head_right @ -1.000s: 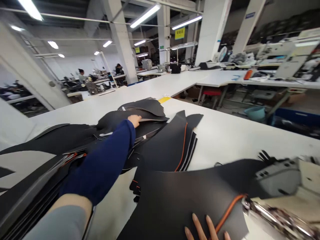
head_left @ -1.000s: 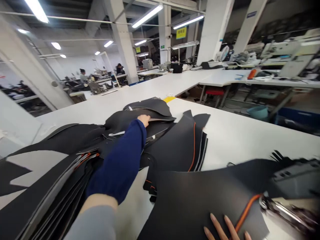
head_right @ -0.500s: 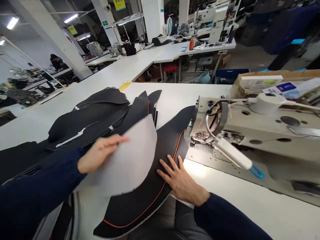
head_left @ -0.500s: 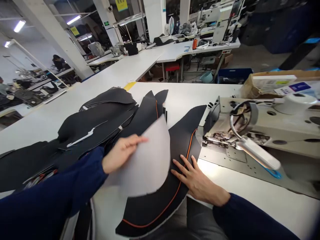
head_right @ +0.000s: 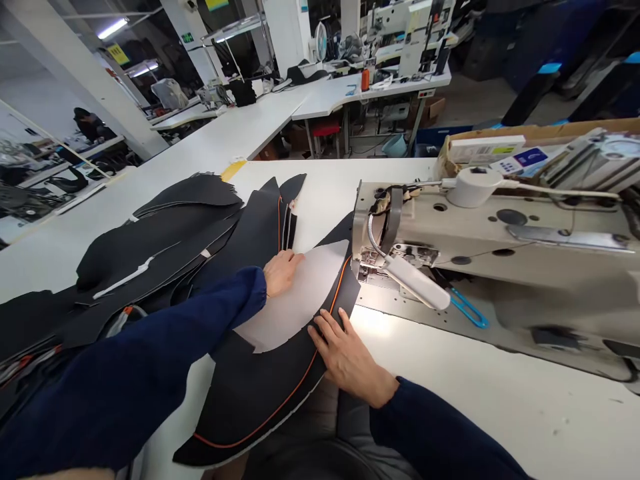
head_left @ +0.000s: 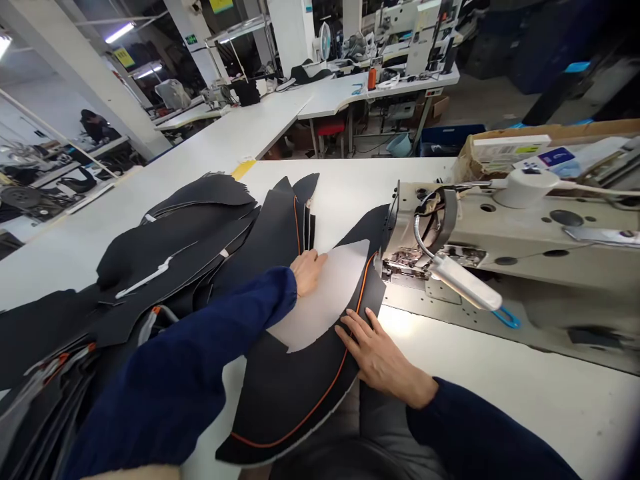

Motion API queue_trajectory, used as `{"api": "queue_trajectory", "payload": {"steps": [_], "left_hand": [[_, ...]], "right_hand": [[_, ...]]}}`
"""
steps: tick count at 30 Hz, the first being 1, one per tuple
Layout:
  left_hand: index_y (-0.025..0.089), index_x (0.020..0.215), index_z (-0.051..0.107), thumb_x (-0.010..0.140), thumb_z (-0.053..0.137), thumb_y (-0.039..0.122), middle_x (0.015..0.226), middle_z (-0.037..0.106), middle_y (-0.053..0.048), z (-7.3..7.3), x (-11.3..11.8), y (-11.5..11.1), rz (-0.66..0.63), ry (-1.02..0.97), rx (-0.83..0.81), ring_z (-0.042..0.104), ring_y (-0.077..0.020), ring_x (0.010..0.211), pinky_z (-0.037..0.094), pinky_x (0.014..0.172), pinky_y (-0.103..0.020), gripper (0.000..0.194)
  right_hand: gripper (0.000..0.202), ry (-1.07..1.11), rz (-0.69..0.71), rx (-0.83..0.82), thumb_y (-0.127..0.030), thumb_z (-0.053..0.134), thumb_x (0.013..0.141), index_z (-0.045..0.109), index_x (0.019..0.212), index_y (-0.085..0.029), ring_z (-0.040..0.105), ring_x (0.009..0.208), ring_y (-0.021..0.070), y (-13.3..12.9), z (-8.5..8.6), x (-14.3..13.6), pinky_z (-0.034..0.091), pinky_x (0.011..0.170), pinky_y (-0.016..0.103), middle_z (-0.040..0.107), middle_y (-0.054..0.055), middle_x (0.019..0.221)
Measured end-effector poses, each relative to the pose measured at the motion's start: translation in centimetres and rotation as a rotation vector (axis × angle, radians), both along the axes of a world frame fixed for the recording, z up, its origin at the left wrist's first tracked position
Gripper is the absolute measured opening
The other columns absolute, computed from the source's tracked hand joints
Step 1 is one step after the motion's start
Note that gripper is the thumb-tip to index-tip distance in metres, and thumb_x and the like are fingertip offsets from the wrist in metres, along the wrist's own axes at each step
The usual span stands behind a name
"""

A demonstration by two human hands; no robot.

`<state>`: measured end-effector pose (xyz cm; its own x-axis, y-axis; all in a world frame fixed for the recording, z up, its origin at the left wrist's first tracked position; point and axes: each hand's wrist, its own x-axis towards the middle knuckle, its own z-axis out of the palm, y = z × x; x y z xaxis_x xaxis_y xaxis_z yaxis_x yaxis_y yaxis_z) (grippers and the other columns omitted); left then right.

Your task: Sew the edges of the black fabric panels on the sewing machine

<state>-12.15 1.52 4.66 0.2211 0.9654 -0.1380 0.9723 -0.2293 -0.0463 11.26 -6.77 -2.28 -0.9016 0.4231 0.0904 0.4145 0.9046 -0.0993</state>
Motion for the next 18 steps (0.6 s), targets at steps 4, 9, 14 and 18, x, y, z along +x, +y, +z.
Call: {"api": "queue_trajectory", "payload": {"steps": [4,9,14,18], "left_hand": [[0.018,0.129,0.052,0.077,0.040,0.003,0.110,0.057,-0.009,1.6,-2.1,-0.3,0.045,-0.226,0.042,0.054,-0.0235,0.104,0.045,0.093,-0.036,0.055],[0.018,0.123,0.058,0.083,0.035,0.009,0.118,0.058,-0.005,6.1,-3.3,-1.9,0.168,-0.711,-0.073,0.058,-0.0170,0.098,0.047,0.090,-0.031,0.047],[0.020,0.119,0.061,0.080,0.040,0.006,0.109,0.061,-0.003,3.7,-1.2,-4.0,0.043,-0.541,-0.364,0.059,-0.0144,0.087,0.049,0.082,-0.028,0.046],[0.015,0.099,0.066,0.080,0.055,0.011,0.124,0.051,-0.013,0.6,2.0,-3.9,-0.234,-0.099,-0.206,0.051,-0.0259,0.114,0.043,0.097,-0.039,0.023]], "right_hand": [[0.092,0.035,-0.087,0.085,-0.052,0.074,0.070,0.040,0.139,-0.002,0.021,0.139,0.0385,-0.7,-1.1,0.0,0.018,0.111,0.058,0.032,0.028,0.147],[0.088,0.046,0.011,-0.025,-0.056,0.072,0.070,0.043,0.139,-0.010,0.024,0.137,0.0407,0.7,-0.2,-0.3,0.017,0.110,0.062,0.035,0.023,0.147],[0.049,0.124,0.083,-0.080,-0.048,0.058,0.084,0.061,0.121,-0.016,0.035,0.129,0.0376,1.7,0.2,-0.3,0.010,0.111,0.065,0.057,0.017,0.126],[0.048,0.112,0.090,-0.032,-0.047,0.057,0.084,0.064,0.117,-0.013,0.034,0.128,0.0412,1.5,-0.1,-0.4,0.009,0.110,0.066,0.056,0.019,0.125]]}}
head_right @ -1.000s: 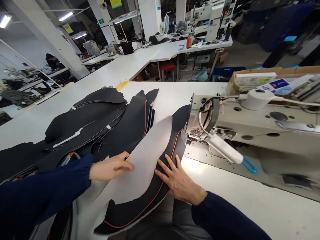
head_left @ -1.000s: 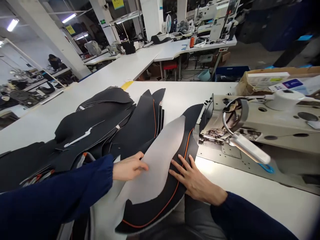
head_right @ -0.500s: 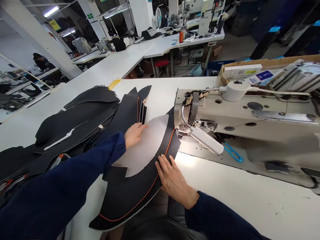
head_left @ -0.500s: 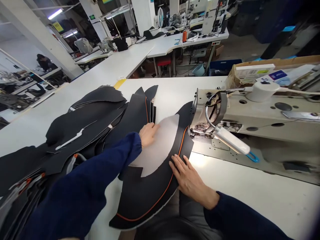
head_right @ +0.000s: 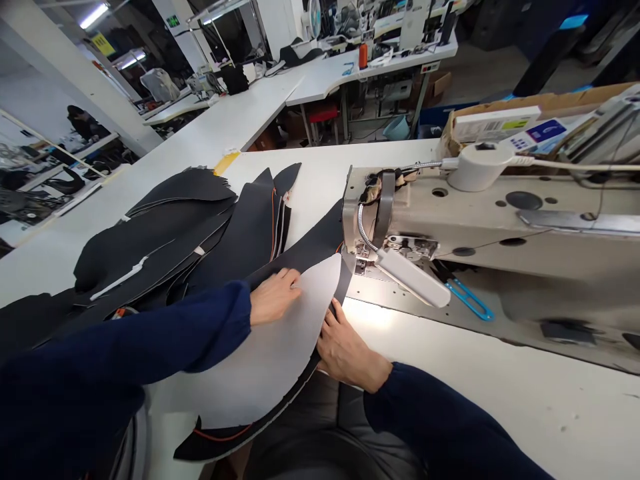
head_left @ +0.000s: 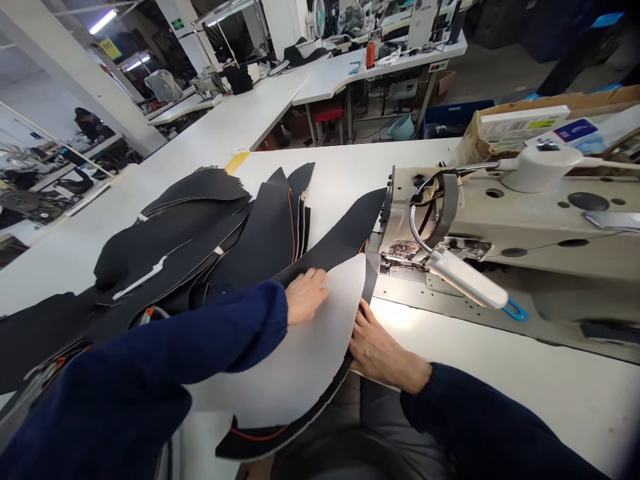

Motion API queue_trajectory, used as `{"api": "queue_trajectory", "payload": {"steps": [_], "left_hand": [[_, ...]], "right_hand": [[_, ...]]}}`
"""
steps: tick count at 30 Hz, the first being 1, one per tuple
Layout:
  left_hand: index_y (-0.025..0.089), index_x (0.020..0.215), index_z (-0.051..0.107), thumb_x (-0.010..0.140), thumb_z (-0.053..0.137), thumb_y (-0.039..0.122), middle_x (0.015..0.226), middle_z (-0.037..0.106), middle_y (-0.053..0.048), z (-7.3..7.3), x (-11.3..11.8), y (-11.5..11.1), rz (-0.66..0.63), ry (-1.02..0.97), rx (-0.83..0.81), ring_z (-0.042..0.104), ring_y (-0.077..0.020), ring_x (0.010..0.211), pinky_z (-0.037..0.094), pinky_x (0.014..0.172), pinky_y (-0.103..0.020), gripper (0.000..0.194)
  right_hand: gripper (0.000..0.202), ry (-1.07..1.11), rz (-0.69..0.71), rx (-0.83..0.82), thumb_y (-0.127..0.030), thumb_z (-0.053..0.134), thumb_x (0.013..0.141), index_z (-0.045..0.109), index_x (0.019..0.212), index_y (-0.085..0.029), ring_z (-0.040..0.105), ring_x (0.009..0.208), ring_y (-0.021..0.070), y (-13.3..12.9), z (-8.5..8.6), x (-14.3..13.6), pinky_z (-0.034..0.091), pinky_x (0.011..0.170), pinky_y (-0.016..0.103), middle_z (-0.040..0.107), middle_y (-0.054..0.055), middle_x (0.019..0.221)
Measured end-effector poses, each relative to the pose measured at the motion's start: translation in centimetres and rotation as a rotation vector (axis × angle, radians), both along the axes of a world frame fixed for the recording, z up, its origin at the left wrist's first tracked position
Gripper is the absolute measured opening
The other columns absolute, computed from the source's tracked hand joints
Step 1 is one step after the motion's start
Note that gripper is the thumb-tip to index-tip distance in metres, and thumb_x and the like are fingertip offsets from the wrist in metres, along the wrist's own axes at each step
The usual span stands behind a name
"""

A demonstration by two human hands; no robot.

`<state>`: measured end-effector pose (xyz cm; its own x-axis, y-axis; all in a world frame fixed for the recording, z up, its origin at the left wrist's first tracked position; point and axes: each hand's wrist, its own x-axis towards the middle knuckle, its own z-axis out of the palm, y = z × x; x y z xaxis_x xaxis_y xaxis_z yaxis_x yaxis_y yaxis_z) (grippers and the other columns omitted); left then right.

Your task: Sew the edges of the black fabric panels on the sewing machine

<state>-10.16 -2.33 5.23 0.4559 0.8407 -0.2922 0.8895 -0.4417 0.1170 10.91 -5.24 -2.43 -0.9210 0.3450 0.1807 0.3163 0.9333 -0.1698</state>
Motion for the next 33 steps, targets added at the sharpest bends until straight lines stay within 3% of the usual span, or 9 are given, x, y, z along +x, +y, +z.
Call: {"api": "queue_trajectory", "payload": {"steps": [2,5,8,11,15,20,33], "left_hand": [[0.011,0.096,0.065,0.086,0.056,0.026,0.132,0.045,-0.017,-0.9,2.1,1.1,-0.055,0.006,0.168,0.039,-0.0310,0.128,0.036,0.105,-0.044,0.020],[0.010,0.116,0.057,0.092,0.047,0.041,0.141,0.041,-0.017,-2.5,4.9,2.5,0.046,-0.116,0.247,0.033,-0.0314,0.134,0.034,0.107,-0.048,0.040],[0.013,0.135,0.043,0.094,0.041,0.036,0.151,0.031,-0.012,-4.4,6.4,2.5,0.100,-0.237,0.233,0.028,-0.0285,0.139,0.032,0.110,-0.046,0.047],[0.013,0.139,0.039,0.093,0.039,0.032,0.152,0.033,-0.010,-5.5,6.5,1.4,0.044,-0.320,0.197,0.025,-0.0253,0.141,0.029,0.113,-0.043,0.049],[0.013,0.136,0.045,0.092,0.042,0.032,0.149,0.038,-0.009,-5.6,6.0,0.9,-0.015,-0.340,0.203,0.026,-0.0241,0.141,0.030,0.113,-0.041,0.048],[0.011,0.136,0.046,0.090,0.045,0.033,0.149,0.038,-0.009,-5.6,6.0,1.2,-0.071,-0.347,0.214,0.026,-0.0242,0.141,0.028,0.114,-0.041,0.050],[0.014,0.136,0.045,0.090,0.043,0.033,0.149,0.038,-0.009,-5.6,7.5,2.1,-0.067,-0.363,0.206,0.027,-0.0238,0.141,0.028,0.114,-0.041,0.050]], "right_hand": [[0.049,-0.017,0.000,0.014,-0.048,0.057,0.084,0.065,0.115,-0.012,0.035,0.126,0.0418,0.0,-0.1,0.0,0.010,0.110,0.066,0.057,0.020,0.122],[0.047,-0.032,0.004,0.008,-0.049,0.058,0.083,0.067,0.111,-0.012,0.039,0.123,0.0411,0.1,-0.2,0.3,0.012,0.109,0.067,0.060,0.019,0.116],[0.041,-0.023,0.006,0.003,-0.044,0.055,0.085,0.067,0.108,-0.013,0.040,0.121,0.0398,0.3,-0.4,1.0,0.015,0.107,0.067,0.061,0.018,0.113],[0.031,-0.029,0.010,-0.012,-0.036,0.055,0.084,0.070,0.099,-0.014,0.042,0.117,0.0371,0.5,-0.5,1.6,0.019,0.106,0.065,0.060,0.017,0.115],[0.025,-0.024,0.017,-0.033,-0.033,0.052,0.085,0.070,0.088,-0.016,0.045,0.111,0.0340,0.7,-0.6,1.9,0.022,0.103,0.063,0.060,0.017,0.115],[0.029,-0.029,0.034,-0.052,-0.035,0.049,0.086,0.068,0.094,-0.015,0.046,0.105,0.0337,0.8,-1.0,1.8,0.028,0.095,0.059,0.063,0.016,0.106],[0.026,-0.075,0.013,-0.037,-0.028,0.054,0.080,0.068,0.095,-0.012,0.048,0.102,0.0338,1.5,-0.5,2.7,0.029,0.094,0.058,0.064,0.016,0.101]]}}
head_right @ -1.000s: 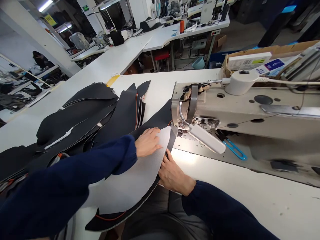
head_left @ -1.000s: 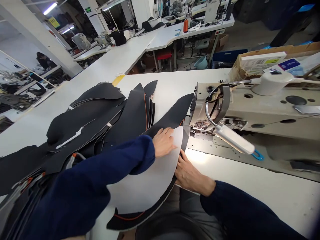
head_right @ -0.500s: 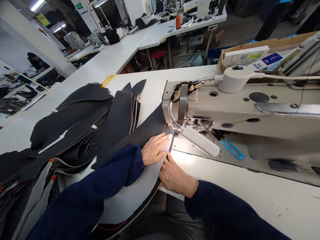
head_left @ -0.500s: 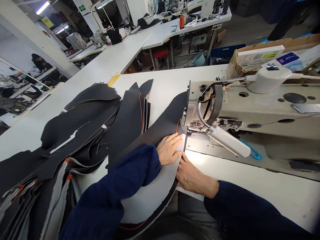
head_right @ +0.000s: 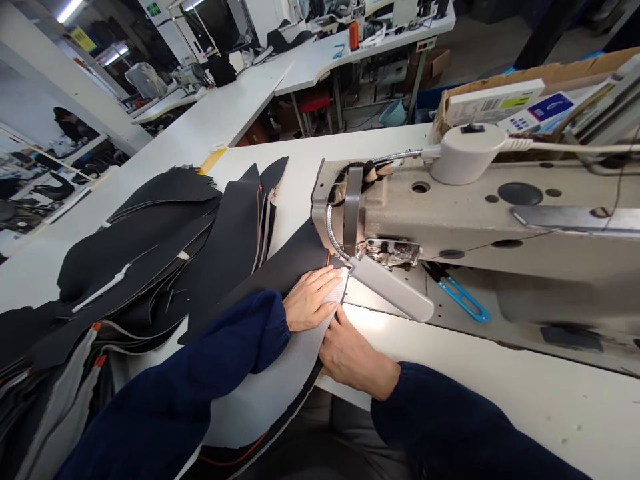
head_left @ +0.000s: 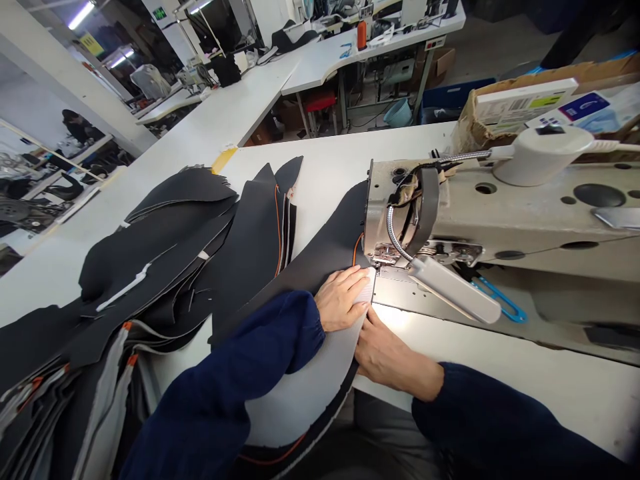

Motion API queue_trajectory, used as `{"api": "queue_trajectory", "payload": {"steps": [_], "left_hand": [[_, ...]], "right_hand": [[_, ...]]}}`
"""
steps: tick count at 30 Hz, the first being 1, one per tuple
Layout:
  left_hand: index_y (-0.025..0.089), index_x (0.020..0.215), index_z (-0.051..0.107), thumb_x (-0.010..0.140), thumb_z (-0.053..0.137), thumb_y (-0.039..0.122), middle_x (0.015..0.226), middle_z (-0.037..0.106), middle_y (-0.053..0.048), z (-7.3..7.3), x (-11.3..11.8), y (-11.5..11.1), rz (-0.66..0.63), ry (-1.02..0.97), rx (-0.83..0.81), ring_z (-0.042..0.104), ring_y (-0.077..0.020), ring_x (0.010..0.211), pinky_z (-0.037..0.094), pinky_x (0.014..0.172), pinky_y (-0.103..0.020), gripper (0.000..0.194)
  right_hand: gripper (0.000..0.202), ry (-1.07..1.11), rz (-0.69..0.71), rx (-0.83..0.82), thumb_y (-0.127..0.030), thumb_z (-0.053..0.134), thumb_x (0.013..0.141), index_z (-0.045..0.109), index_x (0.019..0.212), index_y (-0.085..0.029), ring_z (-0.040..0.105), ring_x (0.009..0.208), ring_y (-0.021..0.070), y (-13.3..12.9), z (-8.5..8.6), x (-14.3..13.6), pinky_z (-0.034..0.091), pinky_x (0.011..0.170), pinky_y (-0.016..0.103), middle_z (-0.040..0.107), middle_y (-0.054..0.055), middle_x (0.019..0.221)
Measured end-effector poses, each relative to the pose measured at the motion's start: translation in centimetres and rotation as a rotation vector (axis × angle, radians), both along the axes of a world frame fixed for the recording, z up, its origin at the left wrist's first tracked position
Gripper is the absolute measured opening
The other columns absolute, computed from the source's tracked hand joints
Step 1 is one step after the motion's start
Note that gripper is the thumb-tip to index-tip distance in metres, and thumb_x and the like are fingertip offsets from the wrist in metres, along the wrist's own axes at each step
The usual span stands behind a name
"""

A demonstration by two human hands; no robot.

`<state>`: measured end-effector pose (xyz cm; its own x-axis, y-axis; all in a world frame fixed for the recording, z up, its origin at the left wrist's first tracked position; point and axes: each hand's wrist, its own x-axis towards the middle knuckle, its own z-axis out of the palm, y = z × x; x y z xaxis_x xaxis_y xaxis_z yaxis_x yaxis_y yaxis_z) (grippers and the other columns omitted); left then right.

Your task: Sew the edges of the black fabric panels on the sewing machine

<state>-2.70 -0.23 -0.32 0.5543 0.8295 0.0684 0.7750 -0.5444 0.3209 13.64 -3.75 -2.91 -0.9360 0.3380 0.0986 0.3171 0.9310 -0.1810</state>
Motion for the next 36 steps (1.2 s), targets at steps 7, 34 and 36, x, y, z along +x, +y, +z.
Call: {"api": "queue_trajectory", "payload": {"steps": [7,34,36], "left_hand": [[0.014,0.133,0.047,0.087,0.048,0.032,0.145,0.041,-0.013,-0.1,0.9,1.0,0.016,-0.056,0.019,0.031,-0.0254,0.137,0.029,0.113,-0.041,0.049],[0.007,0.128,0.046,0.062,0.056,0.024,0.144,0.038,-0.016,4.7,3.5,-1.9,0.125,0.233,-0.300,0.034,-0.0283,0.130,0.041,0.104,-0.039,0.069],[0.012,0.122,0.049,0.063,0.054,0.024,0.132,0.047,-0.014,5.3,3.5,-2.7,0.170,0.278,-0.302,0.043,-0.0284,0.117,0.048,0.092,-0.041,0.060]], "right_hand": [[0.025,0.022,0.002,-0.001,-0.025,0.055,0.080,0.067,0.100,-0.015,0.049,0.103,0.0323,1.1,0.0,0.8,0.028,0.096,0.057,0.064,0.014,0.103],[0.046,0.228,-0.166,0.308,-0.044,0.061,0.074,0.062,0.111,-0.017,0.059,0.106,0.0414,-10.2,0.3,0.1,0.027,0.100,0.061,0.068,0.019,0.108],[0.044,0.231,-0.172,0.326,-0.039,0.060,0.073,0.065,0.107,-0.011,0.059,0.105,0.0430,-10.1,0.1,0.0,0.030,0.098,0.061,0.067,0.022,0.108]]}}
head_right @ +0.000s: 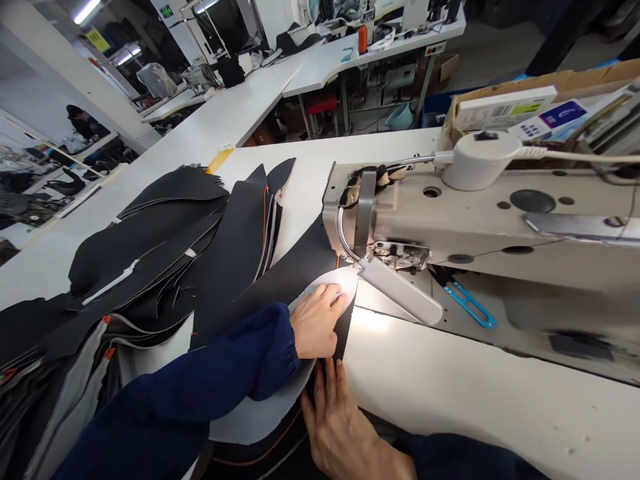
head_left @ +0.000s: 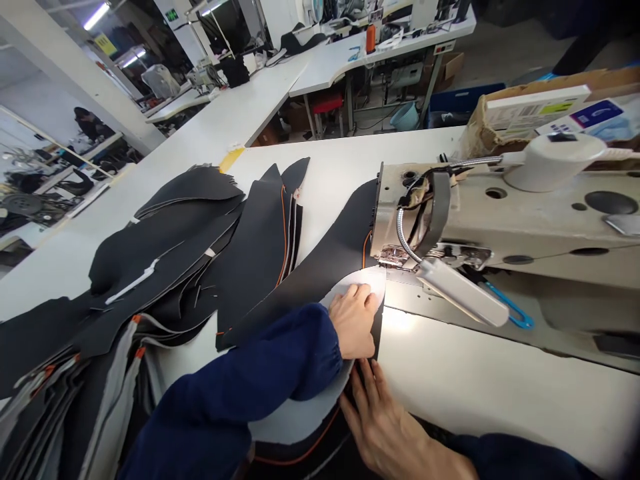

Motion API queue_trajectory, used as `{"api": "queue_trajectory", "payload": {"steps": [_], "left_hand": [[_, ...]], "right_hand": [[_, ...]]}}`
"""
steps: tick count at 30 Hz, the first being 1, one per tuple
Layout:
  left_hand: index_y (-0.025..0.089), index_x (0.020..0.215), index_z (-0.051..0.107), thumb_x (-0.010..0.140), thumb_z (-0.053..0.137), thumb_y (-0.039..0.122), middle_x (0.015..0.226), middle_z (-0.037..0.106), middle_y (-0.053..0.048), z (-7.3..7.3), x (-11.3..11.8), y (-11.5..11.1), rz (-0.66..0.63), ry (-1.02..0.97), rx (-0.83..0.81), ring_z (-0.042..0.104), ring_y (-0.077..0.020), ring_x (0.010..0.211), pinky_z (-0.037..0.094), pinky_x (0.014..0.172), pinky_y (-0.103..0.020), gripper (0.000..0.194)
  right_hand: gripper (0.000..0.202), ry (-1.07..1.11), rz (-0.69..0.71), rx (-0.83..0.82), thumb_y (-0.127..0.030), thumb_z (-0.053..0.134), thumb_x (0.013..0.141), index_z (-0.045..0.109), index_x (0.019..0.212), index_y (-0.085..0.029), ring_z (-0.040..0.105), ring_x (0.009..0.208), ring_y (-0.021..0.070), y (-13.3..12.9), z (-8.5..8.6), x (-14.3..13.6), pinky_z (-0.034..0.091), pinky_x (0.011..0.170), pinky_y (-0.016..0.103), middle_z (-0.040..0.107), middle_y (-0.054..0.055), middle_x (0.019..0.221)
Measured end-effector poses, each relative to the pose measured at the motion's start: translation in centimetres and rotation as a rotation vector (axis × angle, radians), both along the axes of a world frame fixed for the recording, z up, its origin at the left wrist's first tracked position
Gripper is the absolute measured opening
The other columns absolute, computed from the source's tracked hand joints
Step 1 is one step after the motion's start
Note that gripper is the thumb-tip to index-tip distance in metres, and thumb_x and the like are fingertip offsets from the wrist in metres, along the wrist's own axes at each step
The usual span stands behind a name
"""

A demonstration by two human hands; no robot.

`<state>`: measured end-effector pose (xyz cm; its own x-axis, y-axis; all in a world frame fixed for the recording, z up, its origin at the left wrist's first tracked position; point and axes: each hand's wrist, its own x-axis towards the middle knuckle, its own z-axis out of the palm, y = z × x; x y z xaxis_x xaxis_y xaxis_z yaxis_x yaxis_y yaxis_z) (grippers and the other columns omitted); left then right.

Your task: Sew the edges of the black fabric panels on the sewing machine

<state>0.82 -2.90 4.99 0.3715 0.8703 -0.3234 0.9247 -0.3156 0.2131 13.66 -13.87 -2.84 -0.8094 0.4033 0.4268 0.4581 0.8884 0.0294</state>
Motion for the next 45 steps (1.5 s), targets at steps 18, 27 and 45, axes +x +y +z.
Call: {"api": "queue_trajectory", "payload": {"steps": [18,27,45], "left_hand": [[0.009,0.114,0.050,0.067,0.056,0.025,0.118,0.050,-0.016,-0.3,0.7,1.8,0.005,0.071,-0.066,0.051,-0.0287,0.103,0.051,0.075,-0.037,0.050],[0.010,0.112,0.055,0.077,0.050,0.020,0.116,0.054,-0.014,-1.2,0.6,2.3,-0.052,0.092,-0.014,0.055,-0.0272,0.100,0.051,0.077,-0.037,0.037],[0.007,0.108,0.056,0.080,0.050,0.014,0.110,0.056,-0.017,-1.0,1.1,3.7,-0.125,0.131,-0.056,0.059,-0.0246,0.095,0.050,0.080,-0.033,0.029]], "right_hand": [[0.044,-0.326,-0.069,0.032,-0.016,0.059,0.066,0.068,0.104,0.003,0.060,0.104,0.0413,4.3,1.4,-0.3,0.047,0.092,0.058,0.064,0.030,0.109],[0.043,-0.317,-0.106,0.055,-0.015,0.054,0.070,0.064,0.107,0.005,0.061,0.102,0.0389,5.5,0.7,-0.5,0.044,0.095,0.058,0.064,0.031,0.108],[0.039,-0.348,-0.092,0.085,-0.012,0.052,0.073,0.063,0.107,0.006,0.062,0.099,0.0369,5.7,1.3,-0.7,0.044,0.092,0.059,0.064,0.031,0.107]]}}
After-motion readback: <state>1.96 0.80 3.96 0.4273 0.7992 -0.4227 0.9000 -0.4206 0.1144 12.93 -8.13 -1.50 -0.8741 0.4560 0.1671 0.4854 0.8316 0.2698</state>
